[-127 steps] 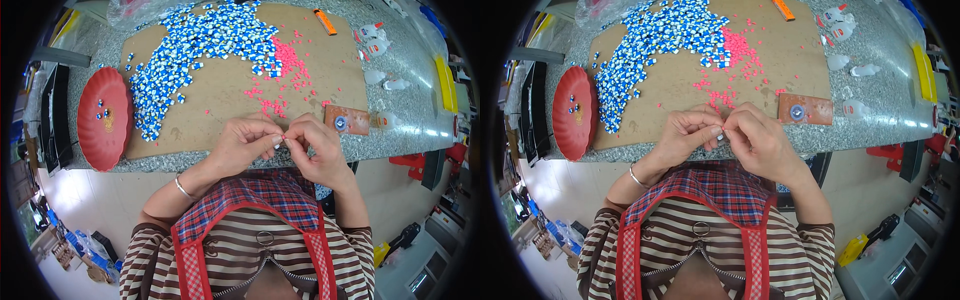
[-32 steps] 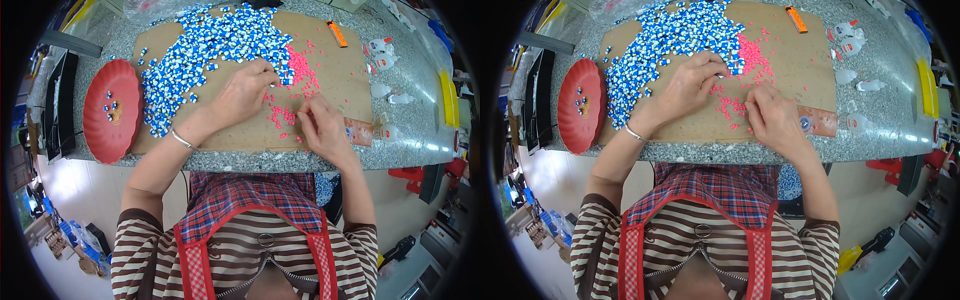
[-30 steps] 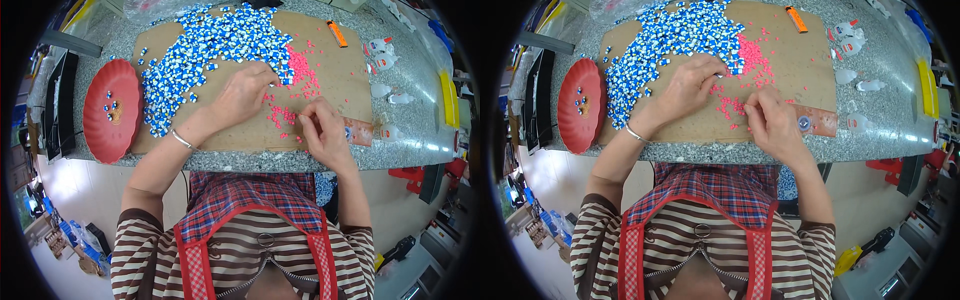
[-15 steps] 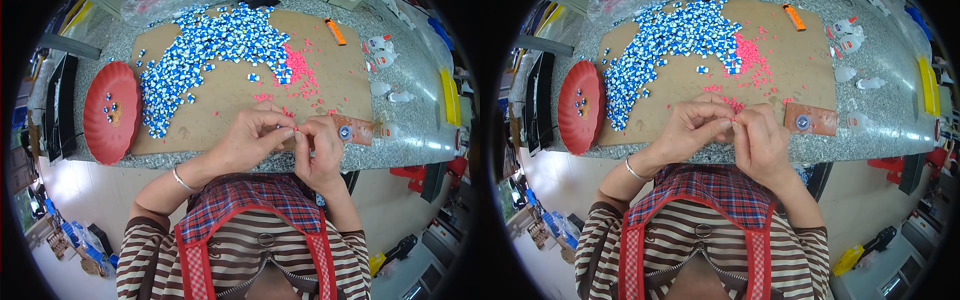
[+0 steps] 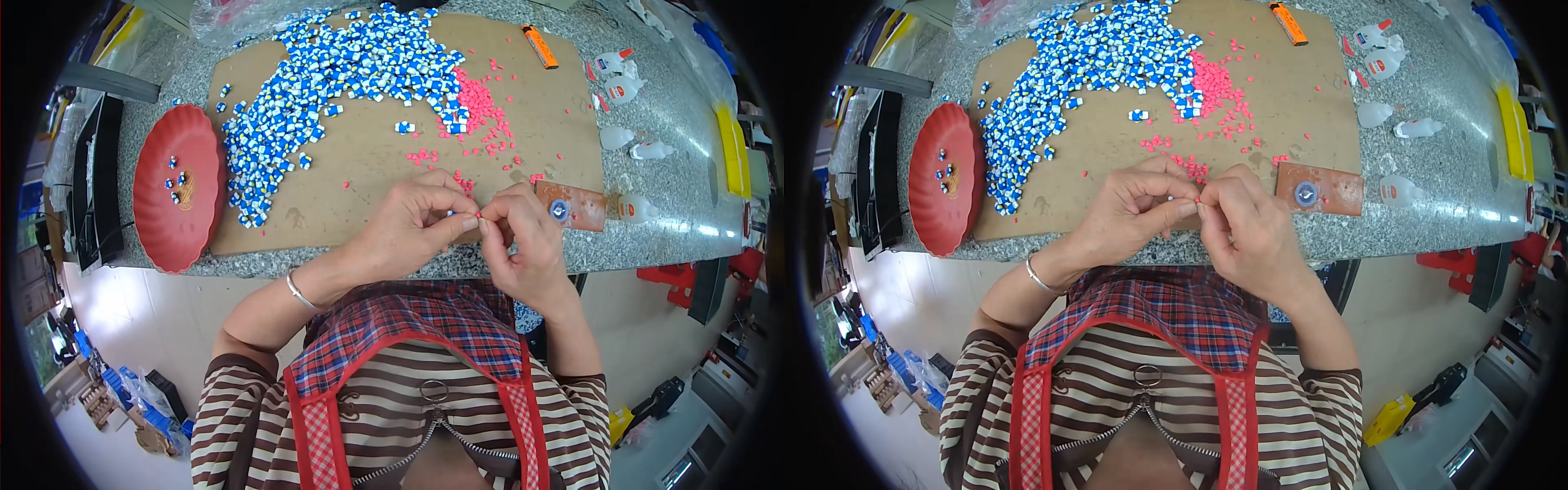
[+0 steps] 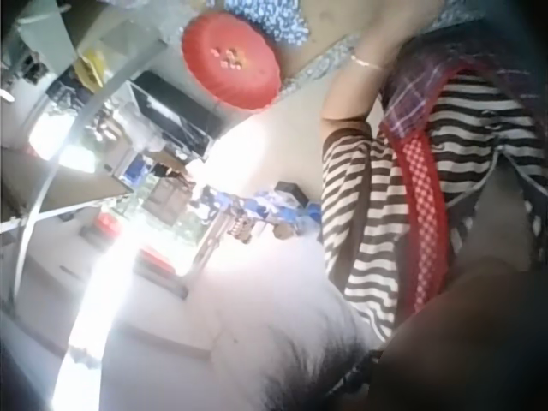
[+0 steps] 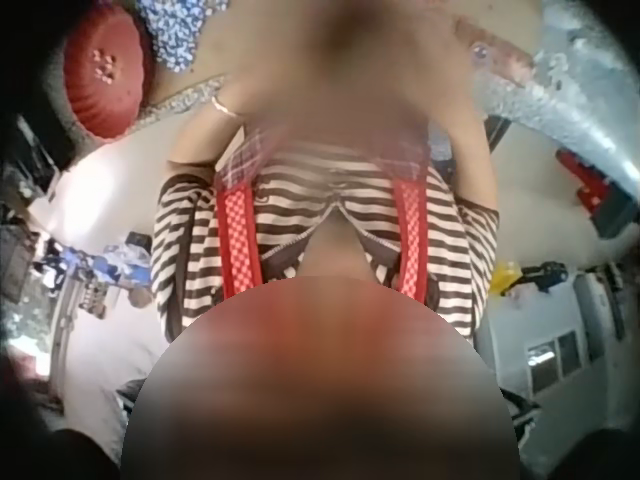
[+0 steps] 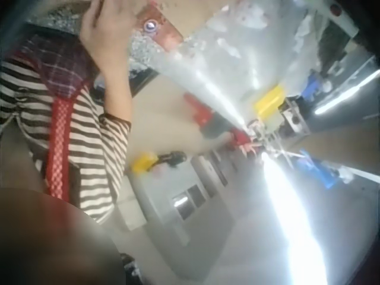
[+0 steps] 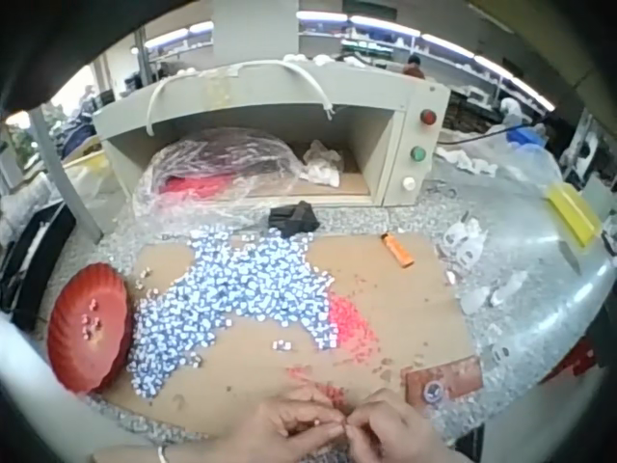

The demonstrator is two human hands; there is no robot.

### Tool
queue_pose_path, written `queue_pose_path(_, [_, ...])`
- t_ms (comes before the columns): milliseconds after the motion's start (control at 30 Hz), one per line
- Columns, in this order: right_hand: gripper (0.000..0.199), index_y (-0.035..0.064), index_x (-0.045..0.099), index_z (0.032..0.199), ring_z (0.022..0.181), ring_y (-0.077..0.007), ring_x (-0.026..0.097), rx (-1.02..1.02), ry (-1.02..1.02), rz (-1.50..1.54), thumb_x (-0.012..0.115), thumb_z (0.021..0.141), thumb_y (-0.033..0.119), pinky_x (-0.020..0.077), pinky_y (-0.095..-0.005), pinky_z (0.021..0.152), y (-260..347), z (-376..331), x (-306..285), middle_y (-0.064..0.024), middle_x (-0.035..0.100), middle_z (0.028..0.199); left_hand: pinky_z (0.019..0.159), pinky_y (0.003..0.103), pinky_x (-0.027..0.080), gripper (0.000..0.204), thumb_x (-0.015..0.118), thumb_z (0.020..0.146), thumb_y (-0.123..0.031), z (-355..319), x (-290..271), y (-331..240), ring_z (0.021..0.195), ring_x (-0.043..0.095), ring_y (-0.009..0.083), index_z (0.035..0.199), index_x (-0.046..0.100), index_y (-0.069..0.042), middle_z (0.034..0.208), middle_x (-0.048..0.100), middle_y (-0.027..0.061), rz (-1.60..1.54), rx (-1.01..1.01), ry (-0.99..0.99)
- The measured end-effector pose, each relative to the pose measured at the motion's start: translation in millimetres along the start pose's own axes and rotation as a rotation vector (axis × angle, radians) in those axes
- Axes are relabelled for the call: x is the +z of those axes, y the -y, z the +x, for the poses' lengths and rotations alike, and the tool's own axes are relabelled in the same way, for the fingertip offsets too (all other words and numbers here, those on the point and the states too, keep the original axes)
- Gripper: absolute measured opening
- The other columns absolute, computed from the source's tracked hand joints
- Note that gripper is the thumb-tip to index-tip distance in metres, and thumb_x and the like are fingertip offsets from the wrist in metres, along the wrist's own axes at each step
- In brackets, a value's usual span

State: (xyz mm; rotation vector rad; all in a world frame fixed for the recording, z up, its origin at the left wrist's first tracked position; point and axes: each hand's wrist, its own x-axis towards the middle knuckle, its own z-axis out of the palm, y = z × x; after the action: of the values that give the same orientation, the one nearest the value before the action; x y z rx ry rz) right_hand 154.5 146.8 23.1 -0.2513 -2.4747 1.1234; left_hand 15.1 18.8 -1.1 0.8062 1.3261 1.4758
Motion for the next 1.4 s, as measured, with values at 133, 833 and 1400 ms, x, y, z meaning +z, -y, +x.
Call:
queue_pose_path(133, [0.017, 0.0007, 0.056, 0.091, 0.063, -0.0244, 0.060, -0.009, -0.011, -0.007, 0.065, 0.080, -0.008, 0.0472, -0.0342, 0.052, 1, -6, -1, -0.0119, 0.058, 0.085, 0.064, 0.022, 0.046, 0.009, 0.066, 0.091, -0.001, -1, -5, -1, 0.078, 0.056, 0.0065, 0.097, 0.073, 0.001, 0.093, 0.057, 0.0026, -0.043, -0.013, 0.060])
queue_pose_path(833, [0.013, 0.0004, 0.059, 0.088, 0.063, -0.0115, 0.062, 0.148, -0.065, 0.126, 0.065, 0.081, -0.008, 0.0489, -0.0236, 0.052, -20, -30, -20, -0.0072, 0.060, 0.082, 0.063, 0.021, 0.050, 0.021, 0.061, 0.093, 0.000, -1, -2, 1, 0.080, 0.057, 0.0069, 0.112, 0.071, 0.001, 0.102, 0.060, 0.0046, -0.044, -0.209, 0.142])
queue_pose_path(1400, [0.013, -0.0016, 0.055, 0.085, 0.082, -0.0405, 0.059, 0.265, 0.000, -0.442, 0.062, 0.076, -0.008, 0.0474, -0.0469, 0.069, -57, -41, -71, -0.0195, 0.061, 0.087, 0.086, 0.025, 0.056, 0.024, 0.061, 0.091, 0.008, -17, 5, 3, 0.095, 0.066, 0.0120, 0.114, 0.067, 0.004, 0.115, 0.060, 0.0074, -0.219, -0.126, -0.024])
